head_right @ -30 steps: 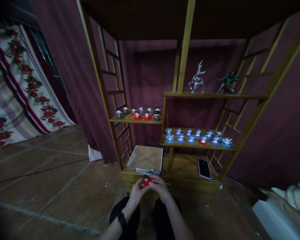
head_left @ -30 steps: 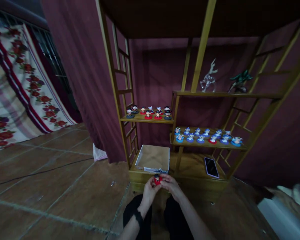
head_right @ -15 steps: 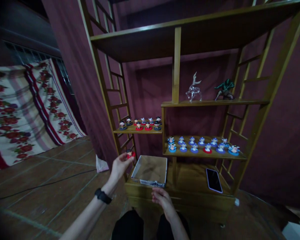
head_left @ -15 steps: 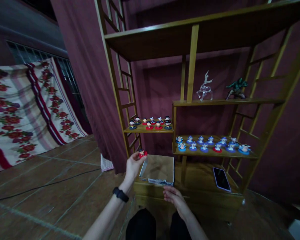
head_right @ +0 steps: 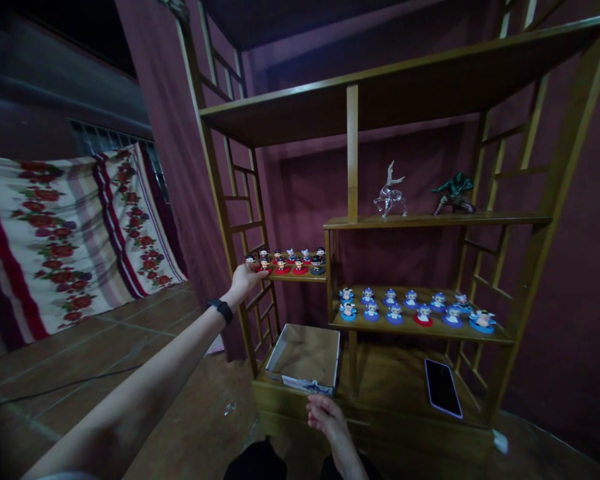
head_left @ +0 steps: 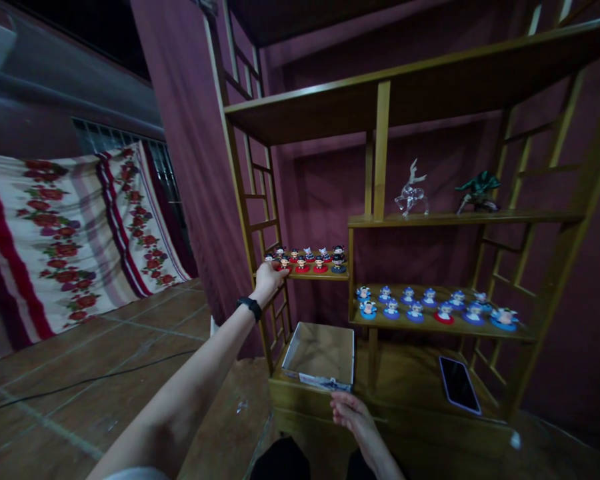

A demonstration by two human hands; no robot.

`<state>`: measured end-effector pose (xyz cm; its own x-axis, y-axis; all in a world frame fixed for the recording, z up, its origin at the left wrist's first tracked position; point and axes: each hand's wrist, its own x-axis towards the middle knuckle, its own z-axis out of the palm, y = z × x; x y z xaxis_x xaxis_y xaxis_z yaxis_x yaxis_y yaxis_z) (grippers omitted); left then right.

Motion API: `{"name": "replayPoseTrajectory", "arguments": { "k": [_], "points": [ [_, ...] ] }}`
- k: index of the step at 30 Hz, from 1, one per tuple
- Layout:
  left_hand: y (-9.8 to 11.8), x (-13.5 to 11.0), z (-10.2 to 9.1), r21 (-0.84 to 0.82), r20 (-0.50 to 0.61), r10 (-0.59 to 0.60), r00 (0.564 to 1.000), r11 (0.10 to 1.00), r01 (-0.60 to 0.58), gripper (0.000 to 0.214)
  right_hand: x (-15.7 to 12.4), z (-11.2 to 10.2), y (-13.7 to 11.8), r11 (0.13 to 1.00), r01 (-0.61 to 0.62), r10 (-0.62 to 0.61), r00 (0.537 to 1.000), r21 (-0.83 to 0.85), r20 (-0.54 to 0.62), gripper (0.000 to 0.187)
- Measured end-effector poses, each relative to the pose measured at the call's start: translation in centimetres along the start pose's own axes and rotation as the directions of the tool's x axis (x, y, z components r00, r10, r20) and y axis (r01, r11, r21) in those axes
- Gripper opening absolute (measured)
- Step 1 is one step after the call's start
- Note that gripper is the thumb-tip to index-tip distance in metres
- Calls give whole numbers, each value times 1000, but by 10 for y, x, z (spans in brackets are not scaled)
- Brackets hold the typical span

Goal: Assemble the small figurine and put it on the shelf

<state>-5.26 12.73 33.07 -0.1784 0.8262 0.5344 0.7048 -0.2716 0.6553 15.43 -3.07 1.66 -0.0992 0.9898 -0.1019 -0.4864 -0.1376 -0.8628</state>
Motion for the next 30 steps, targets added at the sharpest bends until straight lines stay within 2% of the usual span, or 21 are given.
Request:
{"name": "replayPoseTrajectory", "arguments": {
  "k": [3, 8, 15, 20, 30],
  "points": [
    [-1, 0, 3, 118, -48, 32, 998, 993, -26, 38, 3, -6, 0, 1000, 2, -2, 1000, 15, -4, 41],
    [3, -2, 3, 187, -89, 49, 995, 982, -31, 53, -5, -8, -12, 1000, 2, -2, 1000, 25, -3, 38],
    [15, -1, 3, 236, -102, -69, 992, 968, 91, 60, -15, -7, -26, 1000, 8, -8, 1000, 21, -18, 37],
    [17, 1, 7, 234, -106, -51, 993, 969, 74, 60, -13, -9, -27, 999, -8, 9, 1000, 38, -29, 37],
    [4, 6, 8, 182, -87, 15, 996, 983, 2, 64, -11, -13, -31, 998, -5, 8, 999, 55, -42, 35]
  ]
}}
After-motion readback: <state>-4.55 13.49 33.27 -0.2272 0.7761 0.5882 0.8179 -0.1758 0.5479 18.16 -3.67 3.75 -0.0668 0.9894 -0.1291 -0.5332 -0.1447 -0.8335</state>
